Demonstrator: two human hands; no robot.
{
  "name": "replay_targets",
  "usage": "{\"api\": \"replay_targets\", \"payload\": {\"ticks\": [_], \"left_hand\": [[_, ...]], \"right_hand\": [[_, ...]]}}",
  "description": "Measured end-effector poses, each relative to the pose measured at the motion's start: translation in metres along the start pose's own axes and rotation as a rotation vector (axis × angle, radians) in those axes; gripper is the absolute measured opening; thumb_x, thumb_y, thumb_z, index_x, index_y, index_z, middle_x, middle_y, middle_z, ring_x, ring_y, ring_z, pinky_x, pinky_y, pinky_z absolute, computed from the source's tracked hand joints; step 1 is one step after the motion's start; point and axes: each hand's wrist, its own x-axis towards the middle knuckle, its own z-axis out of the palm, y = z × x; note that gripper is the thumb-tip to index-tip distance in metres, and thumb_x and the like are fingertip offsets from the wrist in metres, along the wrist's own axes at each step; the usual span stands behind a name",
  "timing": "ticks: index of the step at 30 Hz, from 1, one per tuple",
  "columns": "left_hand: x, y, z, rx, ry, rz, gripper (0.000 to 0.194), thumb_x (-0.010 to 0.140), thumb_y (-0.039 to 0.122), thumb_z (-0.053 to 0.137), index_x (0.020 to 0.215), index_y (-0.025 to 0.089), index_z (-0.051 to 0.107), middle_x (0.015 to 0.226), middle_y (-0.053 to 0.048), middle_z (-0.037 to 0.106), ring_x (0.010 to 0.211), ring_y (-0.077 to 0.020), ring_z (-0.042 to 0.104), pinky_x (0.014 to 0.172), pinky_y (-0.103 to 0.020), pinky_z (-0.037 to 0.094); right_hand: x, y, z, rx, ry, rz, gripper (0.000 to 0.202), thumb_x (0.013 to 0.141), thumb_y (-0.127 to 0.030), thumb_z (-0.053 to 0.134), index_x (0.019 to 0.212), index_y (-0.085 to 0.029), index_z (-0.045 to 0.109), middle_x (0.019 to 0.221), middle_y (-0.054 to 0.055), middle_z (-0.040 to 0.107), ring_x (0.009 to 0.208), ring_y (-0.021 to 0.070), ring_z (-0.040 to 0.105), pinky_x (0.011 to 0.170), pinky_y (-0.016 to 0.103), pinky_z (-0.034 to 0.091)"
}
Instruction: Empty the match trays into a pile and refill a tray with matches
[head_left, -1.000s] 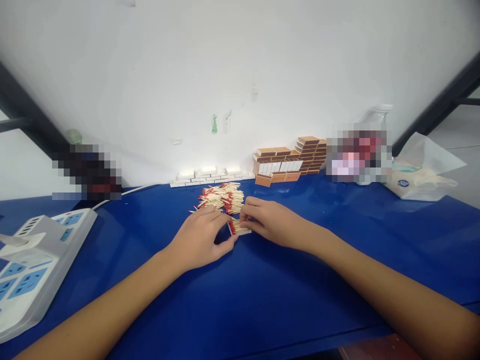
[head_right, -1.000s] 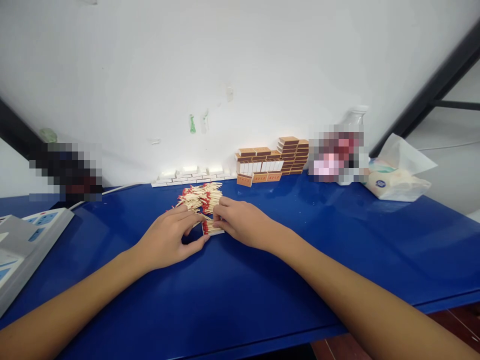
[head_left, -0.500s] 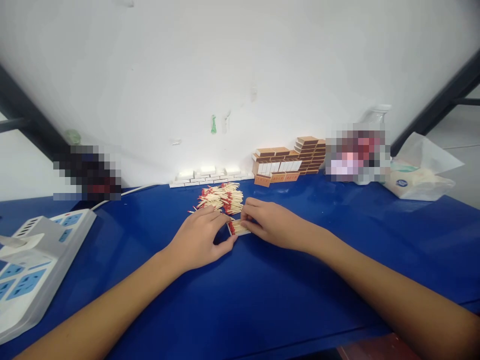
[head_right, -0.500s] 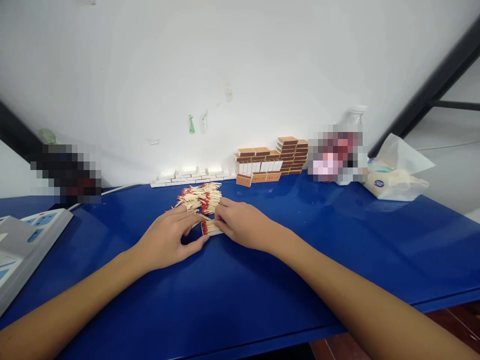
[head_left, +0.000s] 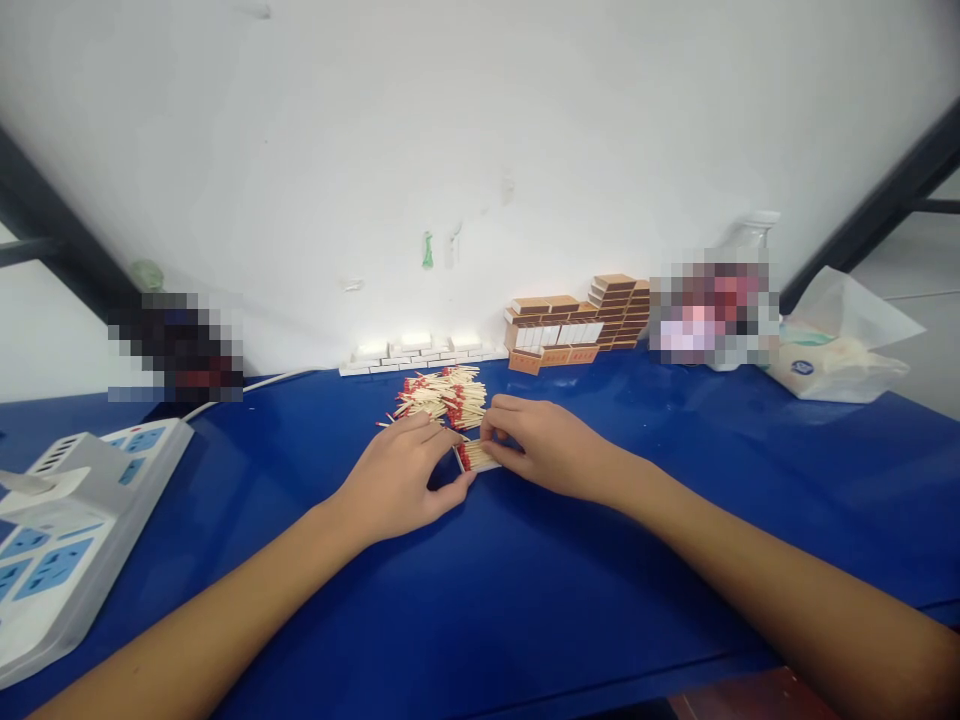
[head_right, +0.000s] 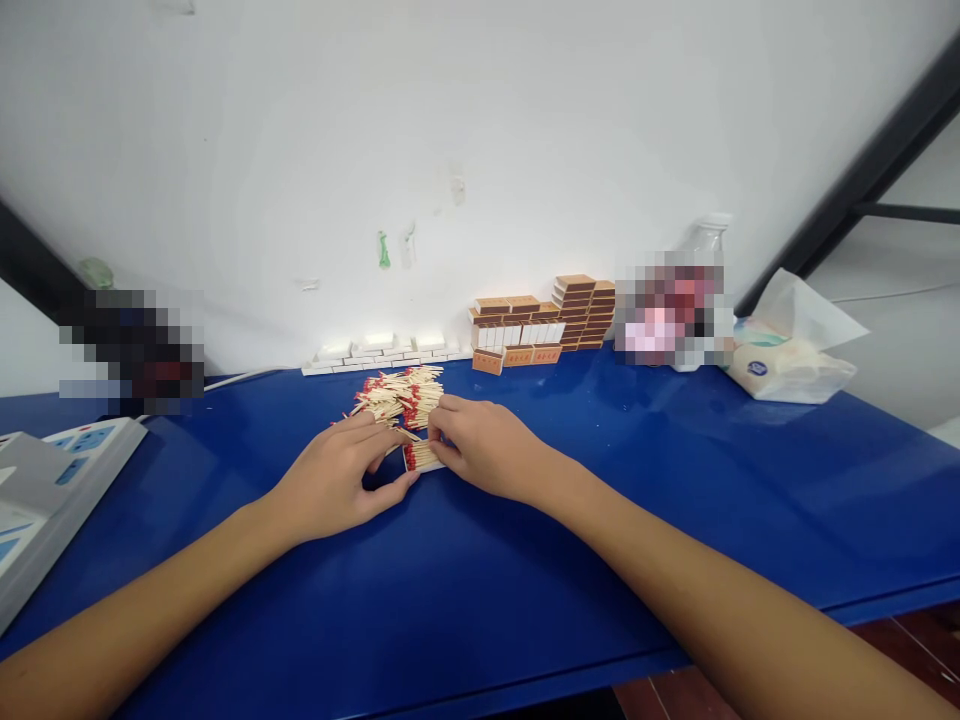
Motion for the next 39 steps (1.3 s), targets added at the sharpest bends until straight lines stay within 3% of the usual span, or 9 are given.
{"api": "replay_targets", "payload": {"ticks": [12,24,39], "left_hand": [[-0.0009,-0.0005,0.0008,-0.003,0.007,-0.004,0.026,0.096,0.040,0.061,0.103,0.017,0.070,0.084,-0.007,0.068,0.080,-0.0238,0.060,0.073,-0.038,0.049],[-0.0006,-0.0008,0.0013,0.018,0.002,-0.004,0.027,0.097,0.042,0.060,0.101,0.017,0.069,0.084,-0.007,0.067,0.079,-0.0236,0.059,0.073,-0.037,0.049],[-0.0001,-0.0013,0.0010,0.026,-0.012,-0.003,0.028,0.097,0.041,0.060,0.102,0.016,0.070,0.085,-0.007,0.068,0.079,-0.0234,0.059,0.074,-0.038,0.049]], "right_hand": [[-0.0001,0.0001,-0.0002,0.030,-0.019,-0.028,0.017,0.102,-0.027,0.059,0.090,-0.017,0.066,0.093,0.004,0.063,0.076,0.0132,0.055,0.067,0.027,0.038],[0.0016,0.0037,0.0002,0.072,-0.065,-0.049,0.010,0.102,-0.019,0.057,0.099,-0.019,0.067,0.099,0.005,0.063,0.081,0.0144,0.059,0.071,0.027,0.041],[0.0004,0.0020,-0.0047,0.057,-0.120,-0.057,0.023,0.106,-0.021,0.047,0.106,-0.019,0.070,0.099,0.005,0.058,0.076,0.0134,0.054,0.071,0.027,0.040]]}}
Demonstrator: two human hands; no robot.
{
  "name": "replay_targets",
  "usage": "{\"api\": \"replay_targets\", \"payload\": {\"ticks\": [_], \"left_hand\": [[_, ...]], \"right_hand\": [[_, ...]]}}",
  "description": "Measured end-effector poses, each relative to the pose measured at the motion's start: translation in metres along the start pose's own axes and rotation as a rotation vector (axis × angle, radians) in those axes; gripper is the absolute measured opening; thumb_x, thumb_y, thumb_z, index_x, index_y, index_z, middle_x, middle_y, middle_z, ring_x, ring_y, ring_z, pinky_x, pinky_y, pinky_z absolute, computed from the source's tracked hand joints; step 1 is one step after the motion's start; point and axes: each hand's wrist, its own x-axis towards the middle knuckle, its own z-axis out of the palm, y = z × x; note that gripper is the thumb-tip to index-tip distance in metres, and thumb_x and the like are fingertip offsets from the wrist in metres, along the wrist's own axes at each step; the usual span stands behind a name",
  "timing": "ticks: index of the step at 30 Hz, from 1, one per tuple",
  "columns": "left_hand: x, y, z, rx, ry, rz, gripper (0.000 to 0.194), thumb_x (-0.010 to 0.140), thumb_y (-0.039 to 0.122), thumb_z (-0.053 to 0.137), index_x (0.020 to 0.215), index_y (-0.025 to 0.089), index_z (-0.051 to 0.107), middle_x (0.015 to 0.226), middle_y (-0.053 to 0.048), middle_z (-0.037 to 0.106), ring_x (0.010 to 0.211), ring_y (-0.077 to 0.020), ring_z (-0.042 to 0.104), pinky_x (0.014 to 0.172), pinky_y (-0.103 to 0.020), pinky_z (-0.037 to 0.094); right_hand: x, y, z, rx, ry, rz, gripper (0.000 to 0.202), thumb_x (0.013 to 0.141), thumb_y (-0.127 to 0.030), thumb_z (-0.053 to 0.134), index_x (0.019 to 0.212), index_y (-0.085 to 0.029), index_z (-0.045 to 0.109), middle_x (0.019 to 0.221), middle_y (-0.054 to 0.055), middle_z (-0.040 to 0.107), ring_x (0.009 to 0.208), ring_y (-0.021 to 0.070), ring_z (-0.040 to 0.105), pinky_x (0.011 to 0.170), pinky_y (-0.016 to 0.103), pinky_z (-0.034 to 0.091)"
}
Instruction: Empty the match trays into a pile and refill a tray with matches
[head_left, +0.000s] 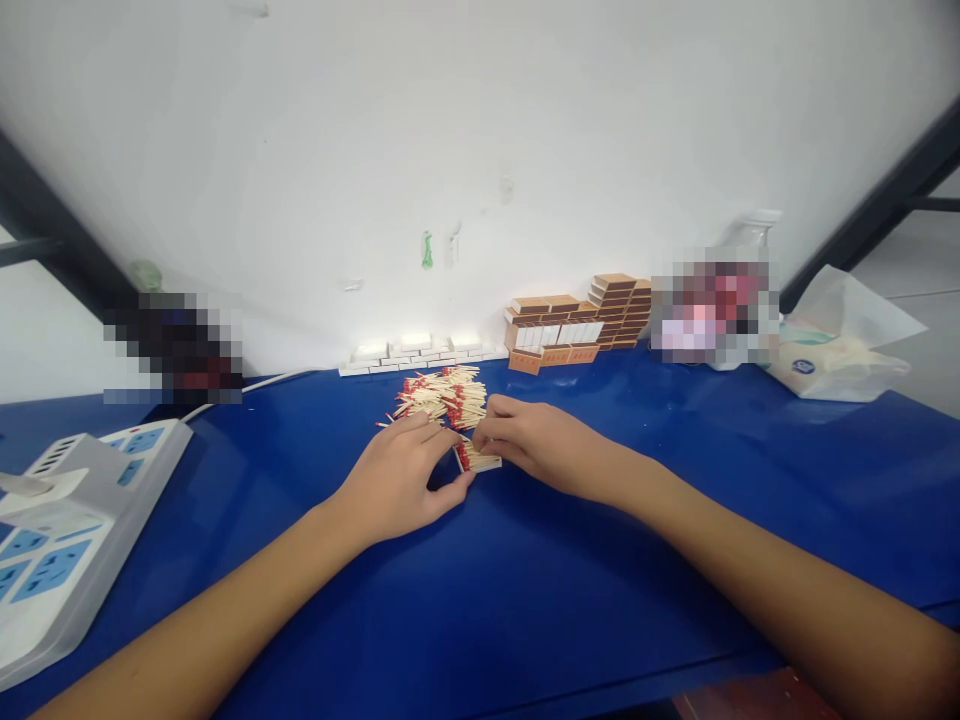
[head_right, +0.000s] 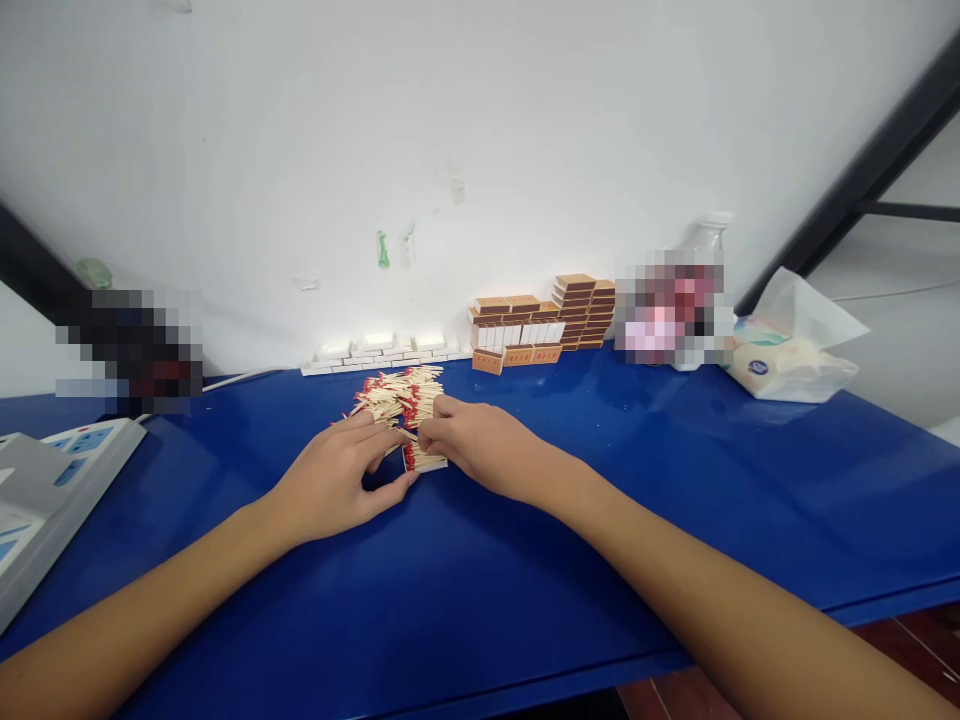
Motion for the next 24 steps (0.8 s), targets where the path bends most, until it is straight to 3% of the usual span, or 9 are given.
{"api": "replay_targets", "payload": {"ticks": [10,14,19,24], "left_hand": [[0.000,0.000,0.002,0.015,0.010,0.000,0.026,0.096,0.041,0.061,0.098,0.016,0.069,0.085,-0.007,0.069,0.080,-0.0233,0.059,0.074,-0.037,0.050],[0.000,-0.001,0.001,0.026,0.038,-0.010,0.025,0.095,0.039,0.063,0.103,0.017,0.071,0.085,-0.006,0.071,0.082,-0.0235,0.061,0.078,-0.038,0.050],[0.003,-0.005,-0.002,0.067,0.191,-0.210,0.022,0.091,0.037,0.066,0.100,0.017,0.072,0.076,-0.004,0.069,0.077,-0.0225,0.060,0.070,-0.034,0.047],[0.006,-0.007,-0.005,0.061,0.255,-0.401,0.024,0.090,0.039,0.068,0.101,0.019,0.074,0.070,-0.001,0.066,0.072,-0.0207,0.058,0.065,-0.032,0.043]], "right_hand": [[0.000,-0.002,0.002,0.036,0.005,-0.013,0.022,0.106,-0.021,0.047,0.106,-0.019,0.069,0.102,0.006,0.057,0.080,0.0144,0.055,0.073,0.028,0.041],[-0.001,0.006,0.004,0.012,0.103,-0.024,0.019,0.104,-0.019,0.049,0.107,-0.021,0.069,0.102,0.005,0.059,0.081,0.0146,0.056,0.073,0.028,0.041],[0.001,0.017,0.001,-0.089,0.291,0.122,0.015,0.099,-0.014,0.054,0.101,-0.019,0.067,0.097,0.005,0.060,0.084,0.0168,0.058,0.075,0.029,0.042],[0.004,0.020,0.010,-0.069,0.203,0.093,0.012,0.101,-0.023,0.058,0.108,-0.020,0.068,0.101,0.006,0.059,0.084,0.0176,0.057,0.074,0.030,0.044]]}}
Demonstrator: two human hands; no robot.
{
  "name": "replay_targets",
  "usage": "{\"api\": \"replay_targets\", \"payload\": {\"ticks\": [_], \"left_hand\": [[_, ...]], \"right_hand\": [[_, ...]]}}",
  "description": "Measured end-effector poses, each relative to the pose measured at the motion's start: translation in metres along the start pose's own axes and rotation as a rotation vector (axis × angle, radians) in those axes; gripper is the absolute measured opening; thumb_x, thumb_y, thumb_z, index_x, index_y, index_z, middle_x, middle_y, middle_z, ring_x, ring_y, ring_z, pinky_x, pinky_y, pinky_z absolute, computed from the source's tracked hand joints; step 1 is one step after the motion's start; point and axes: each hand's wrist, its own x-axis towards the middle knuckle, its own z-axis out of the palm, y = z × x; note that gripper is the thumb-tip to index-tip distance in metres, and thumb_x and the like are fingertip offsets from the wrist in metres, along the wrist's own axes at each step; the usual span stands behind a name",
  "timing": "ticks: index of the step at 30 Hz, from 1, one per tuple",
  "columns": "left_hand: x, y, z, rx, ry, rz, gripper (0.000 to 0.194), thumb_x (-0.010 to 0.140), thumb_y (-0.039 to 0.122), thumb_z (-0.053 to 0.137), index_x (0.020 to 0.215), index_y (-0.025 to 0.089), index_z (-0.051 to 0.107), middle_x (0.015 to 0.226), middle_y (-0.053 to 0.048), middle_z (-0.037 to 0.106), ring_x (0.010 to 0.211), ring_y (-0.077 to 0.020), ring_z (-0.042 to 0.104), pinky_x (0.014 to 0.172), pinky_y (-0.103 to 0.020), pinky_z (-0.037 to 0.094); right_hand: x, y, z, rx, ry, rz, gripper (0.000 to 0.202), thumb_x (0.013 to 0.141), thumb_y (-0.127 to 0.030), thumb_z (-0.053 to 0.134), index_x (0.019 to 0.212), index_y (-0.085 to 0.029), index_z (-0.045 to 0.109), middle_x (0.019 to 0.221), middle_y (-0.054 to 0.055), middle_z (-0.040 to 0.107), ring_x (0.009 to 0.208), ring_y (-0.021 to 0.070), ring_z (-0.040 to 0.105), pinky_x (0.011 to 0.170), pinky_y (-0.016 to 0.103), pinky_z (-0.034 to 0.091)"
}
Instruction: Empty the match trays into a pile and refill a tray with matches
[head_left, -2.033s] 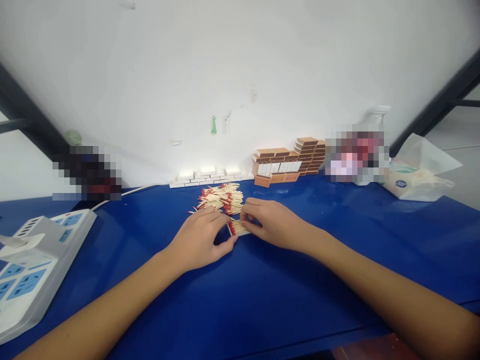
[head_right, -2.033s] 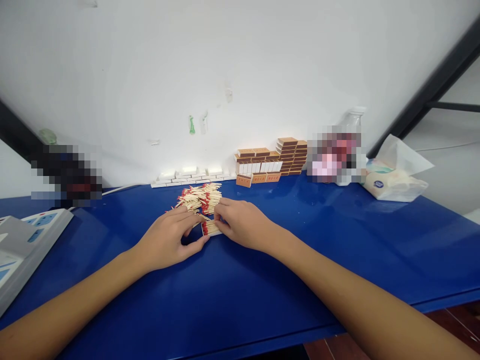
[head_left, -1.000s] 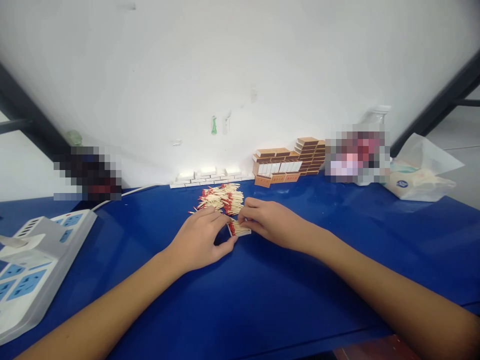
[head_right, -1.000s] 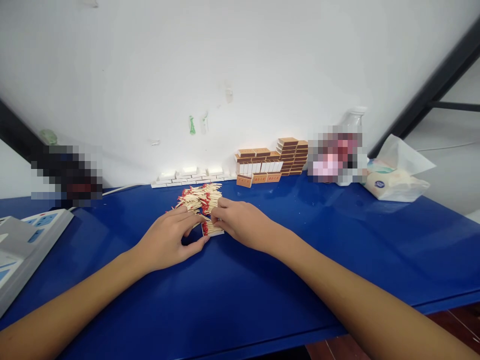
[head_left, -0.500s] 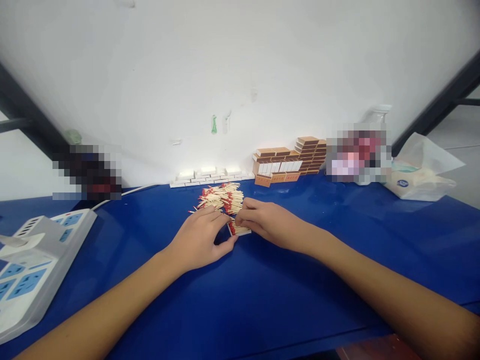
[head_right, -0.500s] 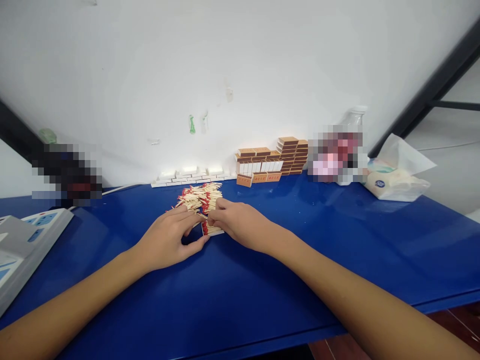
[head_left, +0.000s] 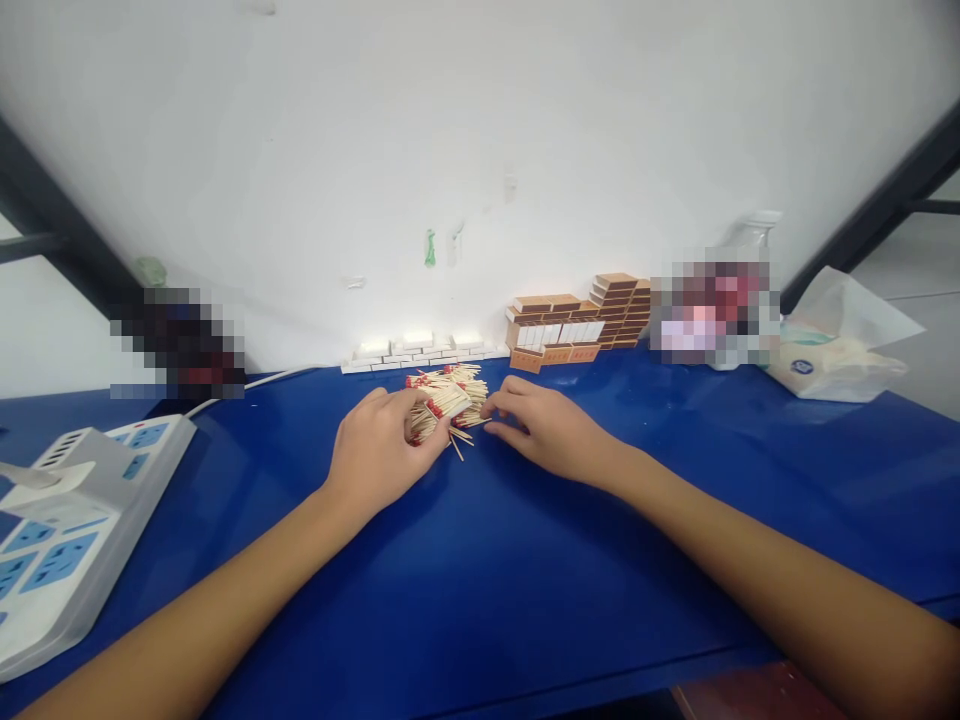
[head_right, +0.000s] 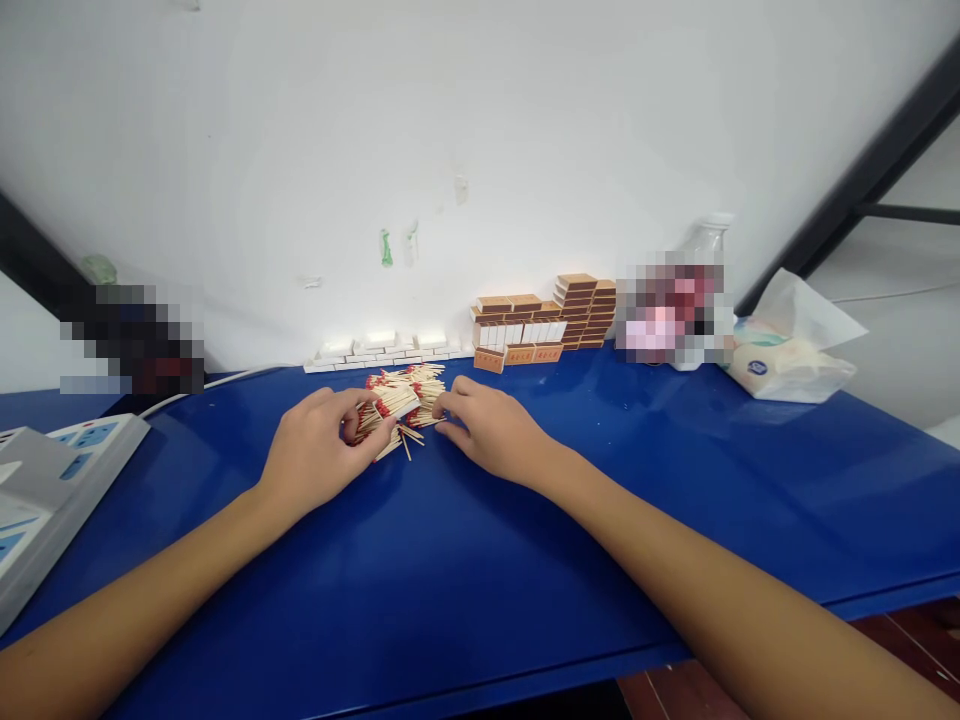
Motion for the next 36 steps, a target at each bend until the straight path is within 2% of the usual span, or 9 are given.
{"api": "replay_targets", "payload": {"ticks": [2,5,9,16,28,36], "left_hand": [[0.000,0.001,0.000,-0.003,0.001,-0.015,0.025,0.090,0.039,0.068,0.103,0.019,0.074,0.071,-0.001,0.067,0.072,-0.0204,0.058,0.066,-0.032,0.042],[-0.001,0.003,0.000,-0.002,-0.007,-0.012,0.024,0.089,0.038,0.068,0.103,0.019,0.074,0.073,-0.002,0.068,0.073,-0.0205,0.058,0.066,-0.032,0.042],[-0.003,0.004,0.000,0.001,-0.031,0.016,0.023,0.089,0.038,0.068,0.102,0.019,0.075,0.074,-0.003,0.068,0.074,-0.0215,0.059,0.065,-0.033,0.042],[-0.005,0.004,0.003,-0.005,-0.005,0.073,0.031,0.089,0.037,0.068,0.111,0.017,0.075,0.071,-0.003,0.068,0.076,-0.0237,0.062,0.067,-0.034,0.046],[-0.006,0.002,0.003,0.017,-0.035,0.131,0.027,0.091,0.039,0.066,0.105,0.017,0.075,0.069,-0.004,0.066,0.077,-0.0239,0.061,0.066,-0.034,0.047],[-0.007,0.003,0.003,0.002,-0.052,0.156,0.028,0.091,0.039,0.067,0.107,0.018,0.074,0.073,-0.005,0.067,0.078,-0.0240,0.061,0.068,-0.035,0.048]], "right_hand": [[0.000,-0.001,0.005,0.006,-0.034,-0.004,0.013,0.101,-0.023,0.059,0.111,-0.020,0.067,0.104,0.007,0.058,0.086,0.0180,0.057,0.075,0.030,0.044],[0.002,-0.001,0.009,0.022,-0.057,0.018,0.009,0.102,-0.021,0.057,0.105,-0.019,0.065,0.103,0.006,0.057,0.086,0.0172,0.057,0.076,0.030,0.044],[0.003,0.000,0.008,0.022,-0.076,0.028,0.009,0.103,-0.021,0.056,0.095,-0.019,0.061,0.100,0.004,0.056,0.083,0.0162,0.056,0.074,0.029,0.043],[0.003,0.002,0.008,-0.017,-0.129,0.055,0.011,0.104,-0.021,0.055,0.093,-0.019,0.056,0.101,0.004,0.057,0.080,0.0157,0.054,0.070,0.028,0.040],[0.003,0.007,-0.012,-0.105,0.017,0.046,0.011,0.106,-0.026,0.047,0.099,-0.020,0.054,0.104,0.008,0.061,0.083,0.0196,0.059,0.071,0.030,0.040],[0.002,0.001,-0.013,-0.045,-0.041,0.057,0.014,0.106,-0.025,0.045,0.098,-0.021,0.055,0.101,0.007,0.062,0.081,0.0190,0.058,0.070,0.030,0.040]]}}
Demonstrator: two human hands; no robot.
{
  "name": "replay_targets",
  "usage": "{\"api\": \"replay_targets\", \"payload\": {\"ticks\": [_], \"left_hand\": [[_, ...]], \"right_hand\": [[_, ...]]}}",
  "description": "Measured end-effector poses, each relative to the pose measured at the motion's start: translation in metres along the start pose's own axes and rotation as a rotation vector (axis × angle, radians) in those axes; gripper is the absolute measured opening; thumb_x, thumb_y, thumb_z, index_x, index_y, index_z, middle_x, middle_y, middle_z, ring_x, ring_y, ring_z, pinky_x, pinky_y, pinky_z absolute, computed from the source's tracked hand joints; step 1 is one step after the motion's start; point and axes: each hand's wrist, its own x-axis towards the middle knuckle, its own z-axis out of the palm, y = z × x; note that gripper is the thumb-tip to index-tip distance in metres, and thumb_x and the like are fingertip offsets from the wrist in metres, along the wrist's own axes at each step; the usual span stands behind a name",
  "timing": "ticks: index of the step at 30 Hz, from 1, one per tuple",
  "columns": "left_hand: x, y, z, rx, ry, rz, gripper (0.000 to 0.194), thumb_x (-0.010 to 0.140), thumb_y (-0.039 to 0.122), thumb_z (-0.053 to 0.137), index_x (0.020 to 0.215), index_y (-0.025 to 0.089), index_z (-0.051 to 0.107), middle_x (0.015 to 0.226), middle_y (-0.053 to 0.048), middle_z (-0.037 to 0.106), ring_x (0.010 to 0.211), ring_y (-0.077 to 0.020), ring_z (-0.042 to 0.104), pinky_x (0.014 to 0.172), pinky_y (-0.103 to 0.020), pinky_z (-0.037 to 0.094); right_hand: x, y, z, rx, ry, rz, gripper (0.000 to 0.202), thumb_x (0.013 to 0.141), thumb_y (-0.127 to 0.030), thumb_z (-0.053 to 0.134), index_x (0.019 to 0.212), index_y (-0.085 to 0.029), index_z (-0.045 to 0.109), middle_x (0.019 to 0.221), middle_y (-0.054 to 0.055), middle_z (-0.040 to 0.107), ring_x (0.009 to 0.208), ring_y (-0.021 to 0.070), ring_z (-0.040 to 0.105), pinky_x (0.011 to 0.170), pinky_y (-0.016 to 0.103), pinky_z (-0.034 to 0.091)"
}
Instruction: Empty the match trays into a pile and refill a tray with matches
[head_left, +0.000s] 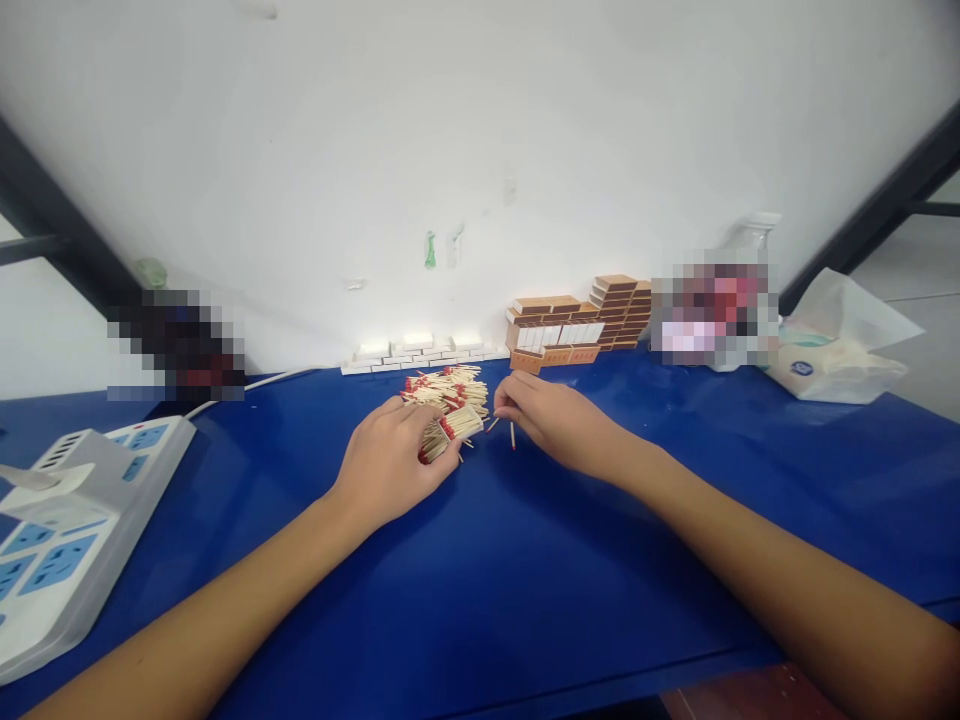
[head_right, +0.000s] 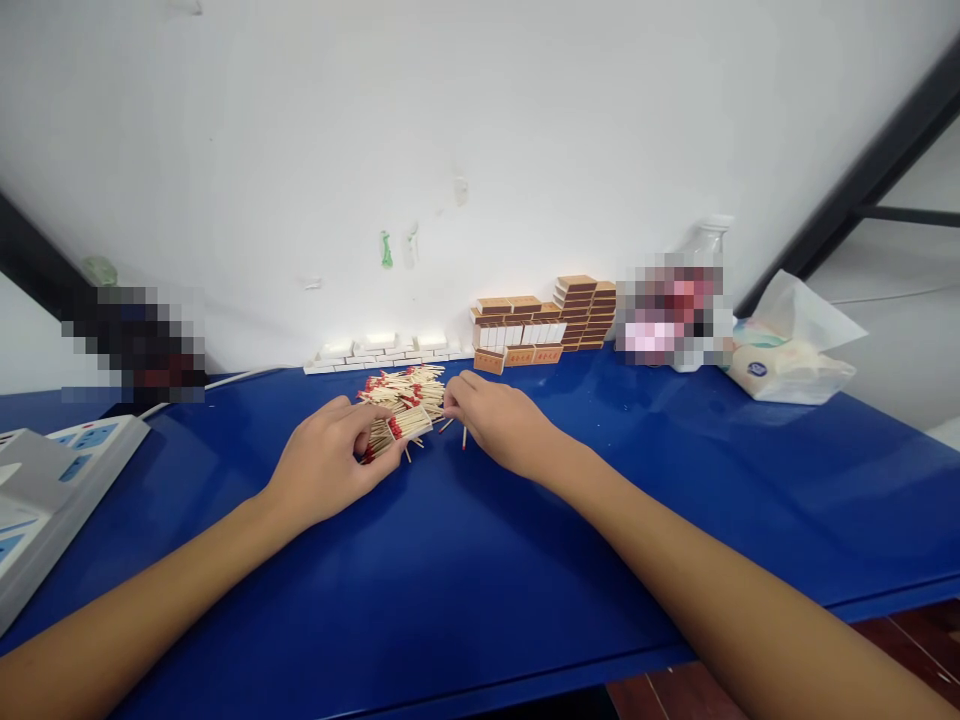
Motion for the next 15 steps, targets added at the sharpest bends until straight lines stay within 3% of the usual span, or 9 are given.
{"api": "replay_targets", "payload": {"ticks": [8,15], "left_hand": [[0.000,0.000,-0.001,0.001,-0.001,0.014,0.026,0.090,0.039,0.067,0.104,0.017,0.074,0.073,-0.005,0.067,0.078,-0.0239,0.061,0.069,-0.034,0.049],[-0.001,0.001,-0.001,-0.001,-0.004,0.025,0.026,0.091,0.038,0.066,0.104,0.017,0.073,0.072,-0.005,0.067,0.078,-0.0242,0.061,0.071,-0.036,0.051]], "right_hand": [[-0.002,0.019,-0.013,0.014,-0.194,-0.007,0.023,0.098,-0.010,0.051,0.113,-0.022,0.062,0.107,0.007,0.058,0.086,0.0186,0.060,0.074,0.030,0.043],[-0.001,0.024,-0.018,0.172,-0.289,-0.016,0.008,0.096,-0.020,0.059,0.094,-0.022,0.066,0.098,0.005,0.060,0.084,0.0181,0.058,0.074,0.030,0.046]]}}
